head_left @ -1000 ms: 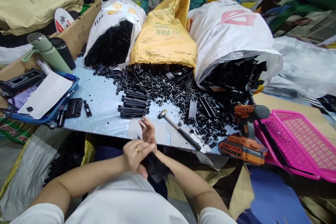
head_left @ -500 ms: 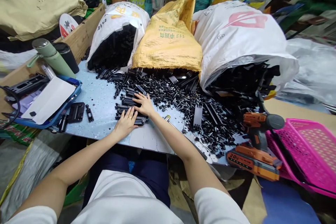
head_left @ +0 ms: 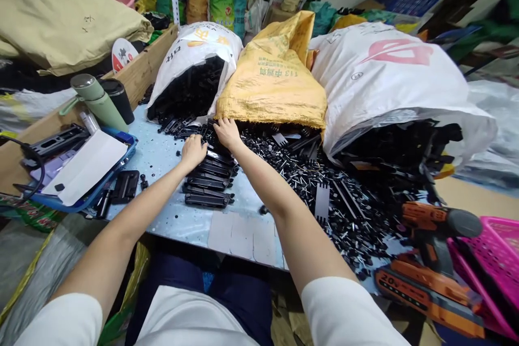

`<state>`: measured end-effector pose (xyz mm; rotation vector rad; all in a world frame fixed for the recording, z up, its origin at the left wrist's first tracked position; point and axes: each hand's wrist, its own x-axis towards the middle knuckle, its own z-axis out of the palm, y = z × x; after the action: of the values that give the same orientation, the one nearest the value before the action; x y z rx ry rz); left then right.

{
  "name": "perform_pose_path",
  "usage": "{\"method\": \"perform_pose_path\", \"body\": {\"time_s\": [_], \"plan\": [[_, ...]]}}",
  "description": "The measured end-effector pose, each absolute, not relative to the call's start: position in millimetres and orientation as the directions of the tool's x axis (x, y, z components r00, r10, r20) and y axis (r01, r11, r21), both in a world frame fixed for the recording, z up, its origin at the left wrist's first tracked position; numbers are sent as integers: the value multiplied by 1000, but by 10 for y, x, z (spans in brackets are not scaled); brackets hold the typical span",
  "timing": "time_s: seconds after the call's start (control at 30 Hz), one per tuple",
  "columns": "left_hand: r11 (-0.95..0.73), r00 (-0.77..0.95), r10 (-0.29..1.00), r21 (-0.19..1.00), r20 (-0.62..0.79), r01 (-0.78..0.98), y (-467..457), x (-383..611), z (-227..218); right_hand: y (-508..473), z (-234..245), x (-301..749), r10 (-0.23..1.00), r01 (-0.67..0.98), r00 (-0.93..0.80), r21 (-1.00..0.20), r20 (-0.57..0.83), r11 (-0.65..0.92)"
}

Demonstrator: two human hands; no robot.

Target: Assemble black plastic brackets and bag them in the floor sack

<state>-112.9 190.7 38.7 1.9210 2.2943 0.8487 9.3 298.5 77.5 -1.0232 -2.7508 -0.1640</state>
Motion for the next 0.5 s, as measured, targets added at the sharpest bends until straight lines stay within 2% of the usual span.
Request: {"method": "perform_pose_path", "body": {"time_s": [0.1,0.2,0.27,0.33,0.4,0.5], "plan": [[250,-345,920,400,187,882,2489,-1272,392,3075,747,135,688,704,-688,-17,233,710],[308,-361,928,352,95,884,2768,-1277,322,3016,650,433,782,765,-508,-229,361,602],[330,-372,925,331,72,884,2830,-1236,261,2957,556,685,851,770,-378,-386,364,508],[357,-397,916,325,63,876,2838,-1194,220,2914,467,889,887,751,-316,-482,336,451],[379,-415,909,321,49,868,2813,-1174,215,2897,413,983,881,743,-322,-484,347,463],[376,-410,910,309,53,874,2727,-1208,263,2898,432,878,823,756,-406,-361,397,546]]}}
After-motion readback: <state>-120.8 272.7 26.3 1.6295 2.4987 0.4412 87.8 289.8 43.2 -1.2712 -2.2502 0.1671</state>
